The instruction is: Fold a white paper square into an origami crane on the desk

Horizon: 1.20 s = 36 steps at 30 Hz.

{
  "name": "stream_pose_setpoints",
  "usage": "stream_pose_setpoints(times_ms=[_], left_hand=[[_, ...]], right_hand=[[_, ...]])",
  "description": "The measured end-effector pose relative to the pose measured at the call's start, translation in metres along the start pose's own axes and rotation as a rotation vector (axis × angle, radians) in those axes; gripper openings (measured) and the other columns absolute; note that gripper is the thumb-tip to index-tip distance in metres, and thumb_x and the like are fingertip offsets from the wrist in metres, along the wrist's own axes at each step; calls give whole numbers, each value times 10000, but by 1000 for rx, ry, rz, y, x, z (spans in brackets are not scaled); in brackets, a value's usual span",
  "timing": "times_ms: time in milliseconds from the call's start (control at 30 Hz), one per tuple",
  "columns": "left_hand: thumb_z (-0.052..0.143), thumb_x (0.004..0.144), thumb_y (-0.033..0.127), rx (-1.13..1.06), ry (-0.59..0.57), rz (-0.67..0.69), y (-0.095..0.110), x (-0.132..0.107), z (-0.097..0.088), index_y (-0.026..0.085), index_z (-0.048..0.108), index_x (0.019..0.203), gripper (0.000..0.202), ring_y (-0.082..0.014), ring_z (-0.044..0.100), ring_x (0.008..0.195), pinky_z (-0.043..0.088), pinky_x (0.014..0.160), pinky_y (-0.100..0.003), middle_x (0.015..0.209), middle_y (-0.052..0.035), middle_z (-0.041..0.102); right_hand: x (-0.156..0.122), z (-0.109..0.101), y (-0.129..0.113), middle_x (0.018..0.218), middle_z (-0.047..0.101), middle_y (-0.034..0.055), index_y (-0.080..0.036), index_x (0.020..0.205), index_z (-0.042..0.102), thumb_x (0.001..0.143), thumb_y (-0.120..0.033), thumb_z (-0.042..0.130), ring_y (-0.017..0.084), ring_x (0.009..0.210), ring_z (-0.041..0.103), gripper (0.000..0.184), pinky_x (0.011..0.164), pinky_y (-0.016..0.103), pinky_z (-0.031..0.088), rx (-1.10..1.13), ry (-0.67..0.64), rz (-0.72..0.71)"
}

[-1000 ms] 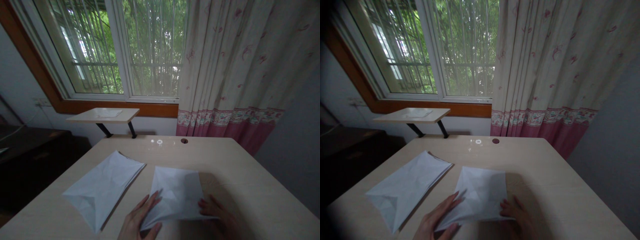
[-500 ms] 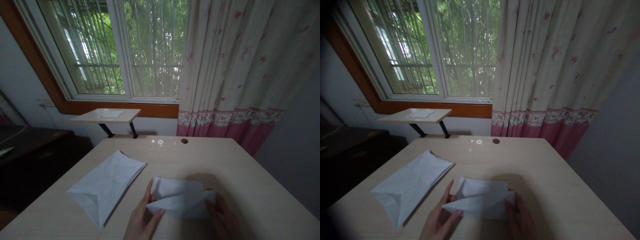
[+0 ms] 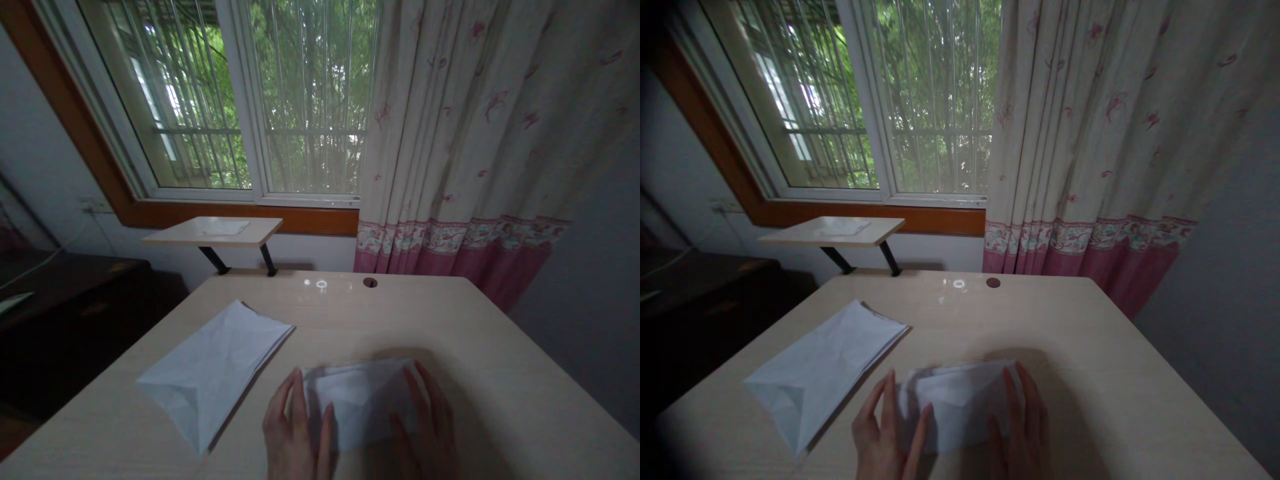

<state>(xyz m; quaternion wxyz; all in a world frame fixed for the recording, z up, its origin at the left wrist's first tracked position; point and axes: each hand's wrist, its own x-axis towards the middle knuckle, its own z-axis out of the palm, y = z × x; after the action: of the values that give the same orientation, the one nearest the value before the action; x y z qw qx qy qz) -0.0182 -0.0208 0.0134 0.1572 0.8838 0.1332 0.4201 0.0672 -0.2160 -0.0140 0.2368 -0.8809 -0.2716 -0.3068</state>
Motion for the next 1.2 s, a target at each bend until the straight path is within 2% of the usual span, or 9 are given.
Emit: stream_pose_setpoints(times_ms=[67,133,233,400,467,667,833,1000,1200], left_hand=[[470,906,165,85,-32,101,3,-5,4,321,121,1496,703,-310,487,1162,443,930,-483,1339,-125,431],[440,899,120,165,-102,162,6,-9,8,356,201,1477,669,-286,529,1124,426,934,-462,1299,-88,515],[395,902,90,225,-199,232,6,-12,16,317,284,1459,612,-244,541,1122,421,928,-419,1310,-67,550],[459,913,229,230,-280,398,-5,-13,26,230,420,1399,488,-232,543,1147,476,888,-346,1369,-72,514],[468,914,248,250,-307,426,-9,-15,28,250,418,1400,489,-225,554,1144,484,887,-338,1368,-62,519],[414,929,230,264,-306,480,-15,-21,37,256,390,1416,488,-258,497,1235,463,930,-398,1411,-66,473],[421,912,195,240,-334,478,-16,-22,38,241,316,1452,552,-254,435,1293,411,999,-414,1454,-62,415],[458,893,219,184,-425,452,-17,-21,33,246,270,1469,607,-262,381,1330,375,1038,-433,1487,-61,357],[489,842,185,165,-492,458,-16,-17,26,217,227,1483,693,-294,348,1347,383,1029,-470,1503,-77,308]], right_hand=[[4,4,-6,1487,337,100,-237,1503,132,924,-272,386,323,1305,390,633,1002,503,396,-39,-33,-158],[7,8,-11,1449,411,73,-239,1504,127,902,-208,357,295,1300,407,645,1035,498,356,-54,-65,-256],[8,16,-14,1424,442,62,-223,1506,66,894,-183,326,270,1279,439,667,1050,489,337,-50,-116,-288],[-9,36,-12,1390,461,115,-168,1497,-13,932,-250,324,286,1220,504,663,985,495,406,-99,-169,-279],[-17,45,-10,1399,446,105,-181,1494,-1,953,-299,311,279,1220,505,636,985,480,413,-100,-204,-268],[-26,55,-7,1414,417,97,-203,1475,207,962,-350,320,296,1242,478,546,990,511,403,-138,-286,-257],[-24,51,-9,1425,393,103,-192,1483,148,946,-338,328,300,1251,467,585,978,530,413,-145,-284,-257],[-22,43,-10,1441,362,106,-176,1486,56,920,-322,349,295,1272,440,654,968,532,430,-135,-308,-286],[-20,37,-12,1453,334,112,-164,1476,193,905,-341,372,307,1301,396,624,974,552,423,-147,-368,-284]])
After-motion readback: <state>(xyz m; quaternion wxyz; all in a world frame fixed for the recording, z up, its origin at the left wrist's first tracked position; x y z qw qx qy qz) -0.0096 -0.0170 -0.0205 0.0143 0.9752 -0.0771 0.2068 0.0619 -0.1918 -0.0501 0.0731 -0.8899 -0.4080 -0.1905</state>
